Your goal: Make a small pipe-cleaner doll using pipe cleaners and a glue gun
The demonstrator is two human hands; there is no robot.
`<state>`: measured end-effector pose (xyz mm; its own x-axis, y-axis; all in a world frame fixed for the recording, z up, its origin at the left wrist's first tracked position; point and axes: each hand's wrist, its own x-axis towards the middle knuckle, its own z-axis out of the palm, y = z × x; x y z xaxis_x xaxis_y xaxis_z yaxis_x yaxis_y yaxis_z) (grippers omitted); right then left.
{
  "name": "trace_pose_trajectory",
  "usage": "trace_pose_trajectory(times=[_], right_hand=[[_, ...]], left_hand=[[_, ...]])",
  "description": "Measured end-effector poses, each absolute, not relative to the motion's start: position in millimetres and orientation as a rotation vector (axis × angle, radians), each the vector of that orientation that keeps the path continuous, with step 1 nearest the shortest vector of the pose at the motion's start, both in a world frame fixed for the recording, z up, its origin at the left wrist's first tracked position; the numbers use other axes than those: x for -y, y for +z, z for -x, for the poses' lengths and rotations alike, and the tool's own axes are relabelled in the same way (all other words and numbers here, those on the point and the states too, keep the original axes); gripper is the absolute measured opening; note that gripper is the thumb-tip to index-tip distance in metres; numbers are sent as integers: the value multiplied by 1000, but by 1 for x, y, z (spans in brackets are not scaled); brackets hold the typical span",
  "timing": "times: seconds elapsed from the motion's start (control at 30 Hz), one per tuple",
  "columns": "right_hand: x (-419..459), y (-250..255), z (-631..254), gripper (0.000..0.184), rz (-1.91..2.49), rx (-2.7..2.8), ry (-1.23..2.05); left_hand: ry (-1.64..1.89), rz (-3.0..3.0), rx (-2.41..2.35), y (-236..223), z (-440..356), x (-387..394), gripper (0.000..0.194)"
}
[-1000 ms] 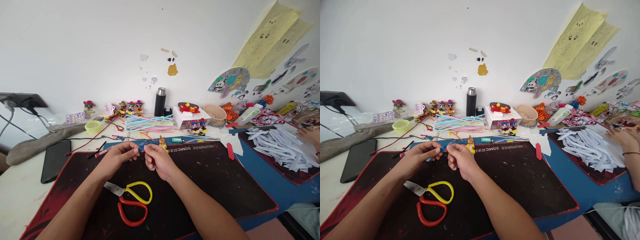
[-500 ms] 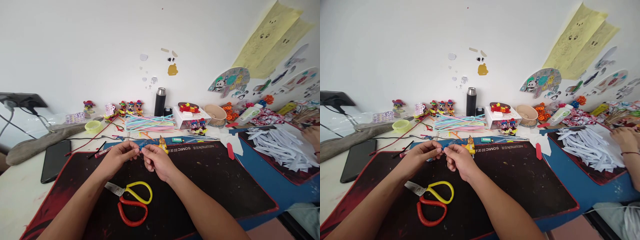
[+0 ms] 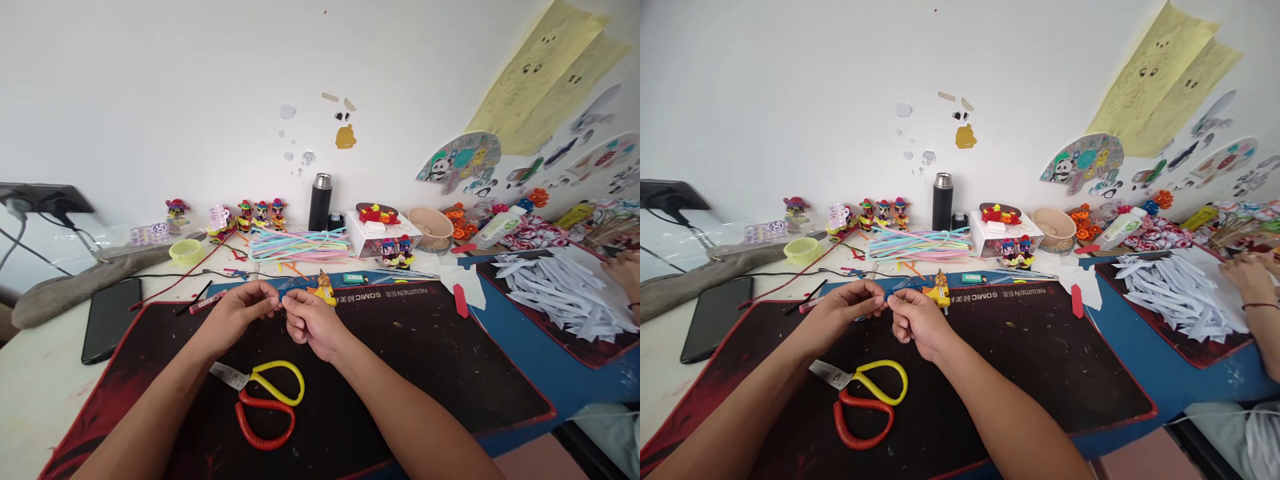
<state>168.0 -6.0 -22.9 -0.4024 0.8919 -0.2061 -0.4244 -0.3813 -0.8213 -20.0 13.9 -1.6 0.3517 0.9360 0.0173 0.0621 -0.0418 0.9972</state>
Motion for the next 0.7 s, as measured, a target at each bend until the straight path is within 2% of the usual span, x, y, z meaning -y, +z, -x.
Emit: trace_pose_trajectory(times=[0.43, 0.7], right_hand=[[5, -11, -172, 55, 850, 815, 1836], [5, -11, -172, 51, 838, 823, 1852]], left_hand=[[931, -1373, -926, 2, 21, -14, 36], [893, -1379, -957, -3, 22, -14, 38]])
